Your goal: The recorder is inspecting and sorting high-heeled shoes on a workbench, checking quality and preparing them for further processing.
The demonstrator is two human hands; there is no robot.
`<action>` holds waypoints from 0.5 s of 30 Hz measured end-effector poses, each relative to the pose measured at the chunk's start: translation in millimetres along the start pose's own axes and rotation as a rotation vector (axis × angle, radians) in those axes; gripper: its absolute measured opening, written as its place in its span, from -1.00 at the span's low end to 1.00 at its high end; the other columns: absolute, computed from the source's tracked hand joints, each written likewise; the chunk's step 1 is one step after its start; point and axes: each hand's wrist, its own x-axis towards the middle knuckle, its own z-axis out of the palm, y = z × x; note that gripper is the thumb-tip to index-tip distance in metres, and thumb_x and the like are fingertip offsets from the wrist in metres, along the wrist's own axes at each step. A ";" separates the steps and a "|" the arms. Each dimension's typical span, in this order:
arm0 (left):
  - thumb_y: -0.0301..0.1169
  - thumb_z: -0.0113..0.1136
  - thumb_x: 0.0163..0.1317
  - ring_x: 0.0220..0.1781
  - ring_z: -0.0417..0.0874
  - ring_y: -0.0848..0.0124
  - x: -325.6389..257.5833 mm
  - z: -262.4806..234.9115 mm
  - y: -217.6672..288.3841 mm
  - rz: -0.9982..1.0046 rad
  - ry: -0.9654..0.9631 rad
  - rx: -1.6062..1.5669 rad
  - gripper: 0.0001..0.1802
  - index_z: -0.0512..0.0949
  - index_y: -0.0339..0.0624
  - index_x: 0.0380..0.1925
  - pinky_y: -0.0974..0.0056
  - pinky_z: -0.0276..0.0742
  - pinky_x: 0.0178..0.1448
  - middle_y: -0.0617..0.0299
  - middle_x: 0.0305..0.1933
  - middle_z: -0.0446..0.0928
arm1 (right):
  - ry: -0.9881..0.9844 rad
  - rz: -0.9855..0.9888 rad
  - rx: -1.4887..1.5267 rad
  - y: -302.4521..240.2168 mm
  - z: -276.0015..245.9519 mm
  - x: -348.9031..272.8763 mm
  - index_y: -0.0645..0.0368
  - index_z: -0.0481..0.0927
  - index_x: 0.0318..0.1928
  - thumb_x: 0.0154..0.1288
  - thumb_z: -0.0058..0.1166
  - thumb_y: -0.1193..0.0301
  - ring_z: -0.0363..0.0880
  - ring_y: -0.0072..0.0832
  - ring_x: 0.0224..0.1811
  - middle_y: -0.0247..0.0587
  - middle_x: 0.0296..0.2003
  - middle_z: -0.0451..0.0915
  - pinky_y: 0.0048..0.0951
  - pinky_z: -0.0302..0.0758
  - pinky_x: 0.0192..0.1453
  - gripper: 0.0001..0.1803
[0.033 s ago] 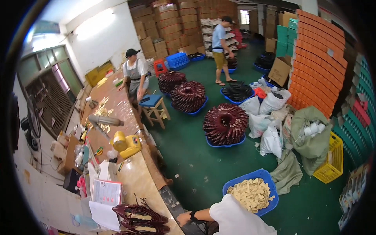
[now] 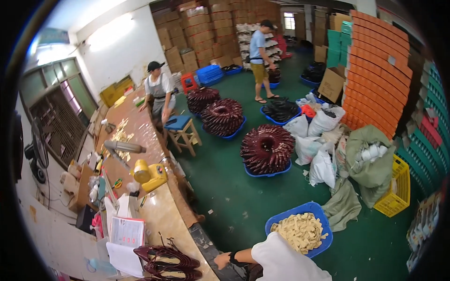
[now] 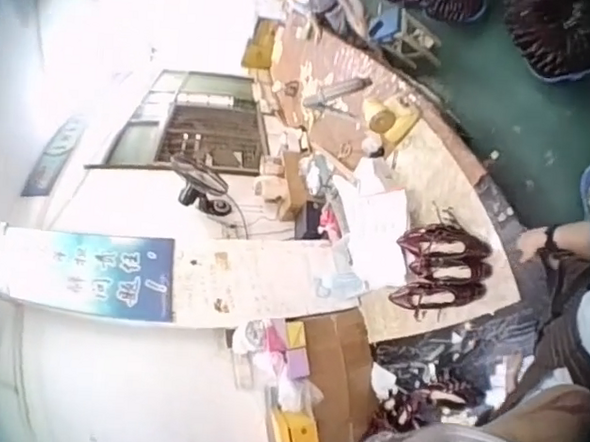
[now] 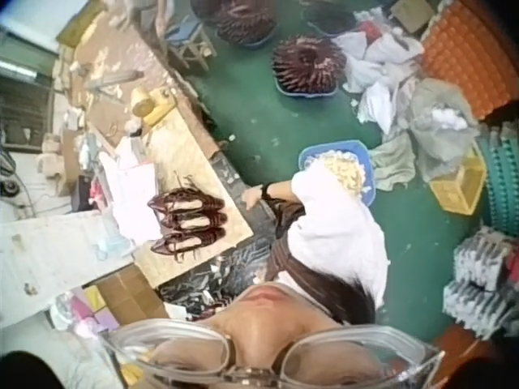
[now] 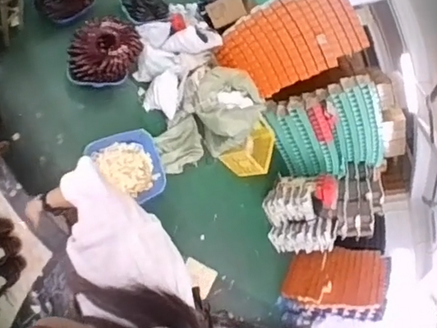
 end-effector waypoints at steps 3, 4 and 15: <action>-0.25 0.02 0.21 -0.14 0.56 0.24 7.6 20.4 1.5 0.020 -0.095 0.080 -0.68 0.51 -0.17 -0.10 0.14 0.46 0.00 0.12 -0.08 0.57 | 0.135 0.105 -0.109 10.6 12.6 -64.2 0.33 0.62 -0.23 0.02 0.13 0.25 0.62 0.00 -0.21 0.16 -0.29 0.63 -0.06 0.54 -0.18 -0.61; -0.25 0.02 0.21 -0.14 0.56 0.24 10.5 29.0 2.9 0.029 -0.132 0.106 -0.68 0.51 -0.17 -0.10 0.15 0.46 0.00 0.12 -0.09 0.57 | 0.141 0.134 -0.139 18.4 17.0 -84.2 0.32 0.63 -0.23 0.00 0.13 0.26 0.62 0.00 -0.21 0.16 -0.30 0.63 -0.06 0.54 -0.18 -0.61; -0.27 0.02 0.21 -0.17 0.56 0.30 21.3 137.3 -2.4 0.082 -0.486 0.322 -0.71 0.55 -0.18 -0.16 0.19 0.47 -0.03 0.16 -0.13 0.59 | 0.076 0.419 -0.133 153.7 196.3 -250.6 0.25 0.67 -0.20 0.03 0.11 0.29 0.61 -0.12 -0.13 0.05 -0.24 0.65 -0.21 0.52 -0.07 -0.64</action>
